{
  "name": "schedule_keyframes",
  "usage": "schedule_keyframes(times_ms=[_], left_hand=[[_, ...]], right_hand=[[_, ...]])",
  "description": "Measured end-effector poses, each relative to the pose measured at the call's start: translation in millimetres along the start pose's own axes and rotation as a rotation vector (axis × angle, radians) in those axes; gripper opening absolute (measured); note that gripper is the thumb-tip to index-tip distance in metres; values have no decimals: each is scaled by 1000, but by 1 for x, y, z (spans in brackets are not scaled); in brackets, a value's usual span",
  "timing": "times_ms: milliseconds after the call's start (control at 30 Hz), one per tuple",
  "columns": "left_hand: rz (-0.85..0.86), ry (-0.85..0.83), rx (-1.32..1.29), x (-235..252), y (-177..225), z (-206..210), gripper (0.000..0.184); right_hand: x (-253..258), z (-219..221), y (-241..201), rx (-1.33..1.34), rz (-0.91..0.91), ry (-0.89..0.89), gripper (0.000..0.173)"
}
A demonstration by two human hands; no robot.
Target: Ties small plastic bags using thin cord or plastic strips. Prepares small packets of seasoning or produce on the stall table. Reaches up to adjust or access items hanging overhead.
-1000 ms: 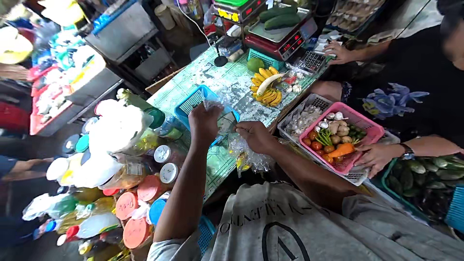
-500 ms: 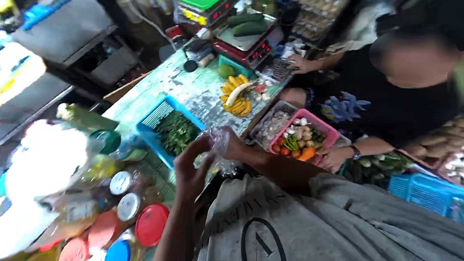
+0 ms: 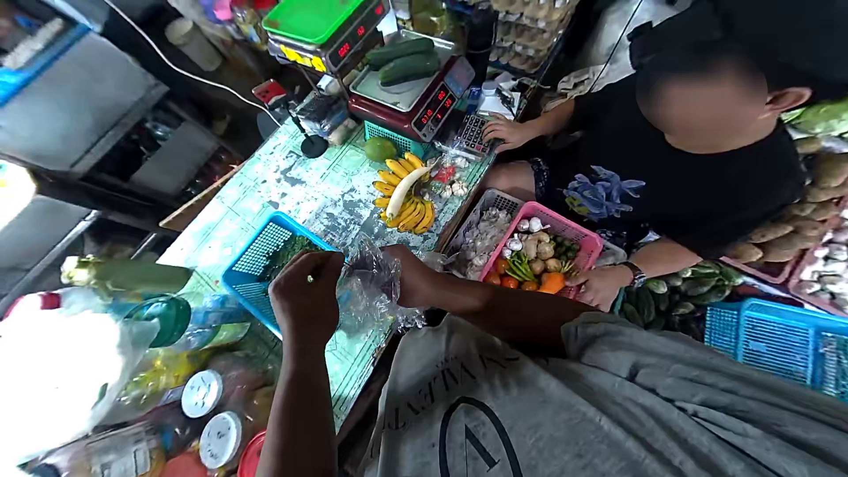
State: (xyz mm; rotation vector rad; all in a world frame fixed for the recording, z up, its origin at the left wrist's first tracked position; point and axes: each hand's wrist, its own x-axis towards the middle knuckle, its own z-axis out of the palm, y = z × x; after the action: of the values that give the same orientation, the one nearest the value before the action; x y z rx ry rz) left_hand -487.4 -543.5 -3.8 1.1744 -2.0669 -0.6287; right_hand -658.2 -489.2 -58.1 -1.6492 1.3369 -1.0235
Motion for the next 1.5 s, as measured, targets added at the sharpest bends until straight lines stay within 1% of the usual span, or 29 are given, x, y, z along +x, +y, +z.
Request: schedule_keyframes(times_ms=[67,100,133,200,233,267,300,367,400,433,467,500,567,633,700,733,767,833,900,933,967,1000,1033,1100,1167,1267,1333,1400,1500], left_hand=[[90,34,-29,-1,3,3,11],[115,44,-46,-1,5,3,11],[143,48,-66,1,7,3,11],[206,41,-110,6,12,4,10],[242,25,-134,8,15,6,9],[276,10,-149,10,20,8,9],[304,0,-161,13,24,10,9],[328,-9,-190,20,33,12,7],[330,-12,-201,23,35,11,7],[327,-10,-214,26,36,7,6],[322,-4,-239,31,35,4,7],[310,3,-269,36,31,2,7],[242,4,-344,46,19,7,7],[180,-58,-450,52,0,15,7],[141,-173,-507,63,-33,17,11],[77,-220,-486,65,-59,12,18],[-41,-218,-429,63,-94,4,25],[-380,-44,-163,44,-186,-11,37],[-733,119,91,7,-277,-25,51],[-893,146,158,-9,-307,-28,55],[-1016,133,185,-23,-327,-24,56],[-1093,109,164,-36,-338,-13,52],[-1115,89,95,-46,-342,2,49],[-1033,55,-37,-46,-336,35,52],[-954,4,-143,-29,-322,65,51],[-901,-9,-192,-3,-322,94,49],[-900,-6,-168,10,-327,96,50],[-901,-23,-121,21,-329,85,54],[-893,-61,-196,28,-316,75,55]], right_hand=[[-5,-30,-8,-100,43,-115,23],[-10,-45,-8,-145,62,-125,21],[-16,-60,-5,-172,85,-94,24],[-25,-86,1,-152,102,87,25],[-26,-93,-3,-91,65,177,24],[-24,-97,-10,-13,3,217,25],[-21,-99,-17,48,-72,182,28],[-10,-91,-22,114,-156,-11,27],[-7,-82,-18,106,-145,-95,23],[-5,-72,-12,72,-109,-158,23],[-3,-63,-4,43,-72,-172,25],[-3,-54,4,41,-42,-140,28],[-2,-32,18,95,-58,40,28],[0,-8,30,157,-93,189,26],[2,1,40,150,-76,261,25],[2,3,44,116,-50,295,25],[-1,2,47,70,-16,328,25],[-9,-1,51,-6,18,409,28],[-16,-3,51,-15,31,482,31],[-16,-2,50,-13,23,514,31],[-16,-1,47,-10,16,542,31],[-15,0,44,-8,17,565,31],[-15,1,41,-9,25,587,31],[-13,0,37,-11,36,623,32],[-12,-2,35,-26,47,655,32],[-20,-3,35,-35,60,688,30],[-33,-8,34,-3,71,733,29],[-52,-14,34,48,85,810,29],[-69,-19,37,44,90,851,29]])
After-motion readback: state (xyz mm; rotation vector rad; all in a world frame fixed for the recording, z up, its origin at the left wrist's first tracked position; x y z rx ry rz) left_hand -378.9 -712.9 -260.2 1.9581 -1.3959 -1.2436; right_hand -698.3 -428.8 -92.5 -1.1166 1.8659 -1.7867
